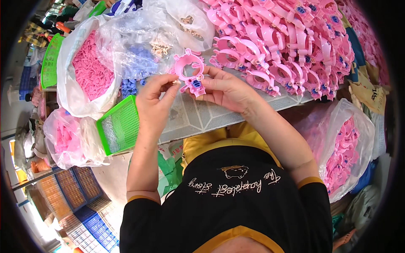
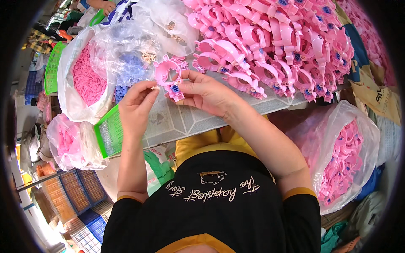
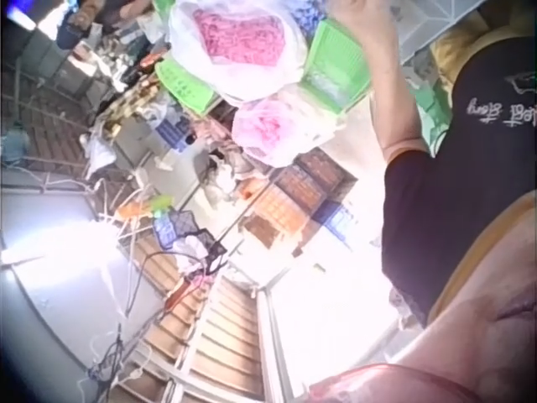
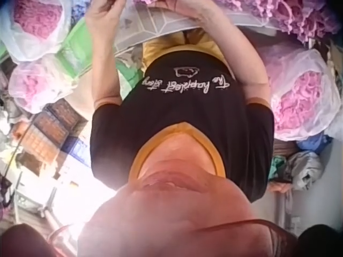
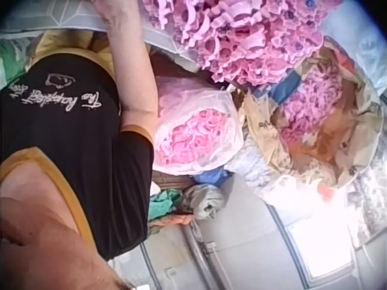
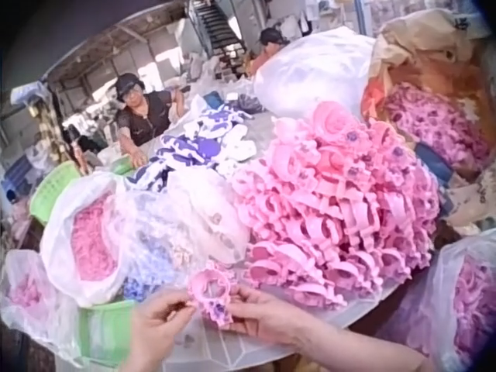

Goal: Assembling small pink plastic toy parts by attaching blue decorative pieces.

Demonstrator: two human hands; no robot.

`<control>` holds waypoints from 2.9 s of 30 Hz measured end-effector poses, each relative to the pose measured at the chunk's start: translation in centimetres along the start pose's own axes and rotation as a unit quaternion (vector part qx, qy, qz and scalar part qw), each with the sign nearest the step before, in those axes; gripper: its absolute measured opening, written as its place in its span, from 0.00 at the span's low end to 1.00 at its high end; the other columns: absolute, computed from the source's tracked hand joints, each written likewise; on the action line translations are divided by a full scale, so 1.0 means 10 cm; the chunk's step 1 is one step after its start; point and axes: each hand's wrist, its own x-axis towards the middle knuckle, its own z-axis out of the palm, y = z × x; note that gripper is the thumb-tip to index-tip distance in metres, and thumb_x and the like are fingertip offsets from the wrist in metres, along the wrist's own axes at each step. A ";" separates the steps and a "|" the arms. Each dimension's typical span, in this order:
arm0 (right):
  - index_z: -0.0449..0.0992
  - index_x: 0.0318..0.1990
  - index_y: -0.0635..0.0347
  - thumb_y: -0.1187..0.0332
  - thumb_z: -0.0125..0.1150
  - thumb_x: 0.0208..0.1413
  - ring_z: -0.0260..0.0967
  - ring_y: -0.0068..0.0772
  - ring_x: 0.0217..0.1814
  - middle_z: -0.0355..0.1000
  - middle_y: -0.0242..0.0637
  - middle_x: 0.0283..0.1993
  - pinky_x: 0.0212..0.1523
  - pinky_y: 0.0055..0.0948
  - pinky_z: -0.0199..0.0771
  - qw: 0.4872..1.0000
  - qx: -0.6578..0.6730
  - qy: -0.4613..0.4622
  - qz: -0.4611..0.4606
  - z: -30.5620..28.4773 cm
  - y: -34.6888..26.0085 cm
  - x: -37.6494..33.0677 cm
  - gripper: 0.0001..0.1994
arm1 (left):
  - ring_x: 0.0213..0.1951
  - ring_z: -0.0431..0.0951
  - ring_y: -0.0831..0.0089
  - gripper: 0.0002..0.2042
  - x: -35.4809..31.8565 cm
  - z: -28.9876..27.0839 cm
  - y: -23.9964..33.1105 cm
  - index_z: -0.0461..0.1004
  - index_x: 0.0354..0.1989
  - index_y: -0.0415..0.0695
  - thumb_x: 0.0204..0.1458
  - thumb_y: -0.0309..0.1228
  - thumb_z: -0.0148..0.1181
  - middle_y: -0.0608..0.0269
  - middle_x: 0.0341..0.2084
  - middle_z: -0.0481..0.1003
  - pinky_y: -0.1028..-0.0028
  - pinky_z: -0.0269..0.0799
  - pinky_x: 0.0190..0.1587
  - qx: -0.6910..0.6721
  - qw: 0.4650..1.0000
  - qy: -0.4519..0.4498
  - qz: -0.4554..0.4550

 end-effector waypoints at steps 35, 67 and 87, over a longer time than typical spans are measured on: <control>0.70 0.58 0.58 0.74 0.64 0.63 0.77 0.28 0.56 0.76 0.35 0.55 0.61 0.34 0.78 0.999 -0.035 0.008 -0.021 -0.05 0.04 0.00 0.17 | 0.40 0.81 0.57 0.08 -0.04 0.21 0.14 0.83 0.41 0.42 0.52 0.22 0.69 0.56 0.36 0.81 0.65 0.76 0.43 0.198 0.974 0.021 0.111; 0.72 0.52 0.60 0.74 0.68 0.61 0.79 0.29 0.46 0.76 0.32 0.46 0.47 0.26 0.79 0.969 -0.166 0.144 -0.111 0.16 0.17 -0.48 0.14 | 0.46 0.78 0.50 0.08 0.02 -0.29 -0.34 0.79 0.40 0.42 0.53 0.29 0.66 0.50 0.38 0.79 0.55 0.73 0.48 0.405 0.901 -0.044 0.148; 0.77 0.45 0.64 0.71 0.67 0.51 0.78 0.54 0.53 0.75 0.49 0.50 0.56 0.55 0.80 0.467 -0.720 -0.083 -0.506 0.20 0.05 -0.84 0.14 | 0.33 0.78 0.77 0.05 -0.34 0.20 0.46 0.79 0.40 0.37 0.55 0.21 0.66 0.65 0.31 0.78 0.76 0.74 0.38 -0.059 0.997 -0.051 0.009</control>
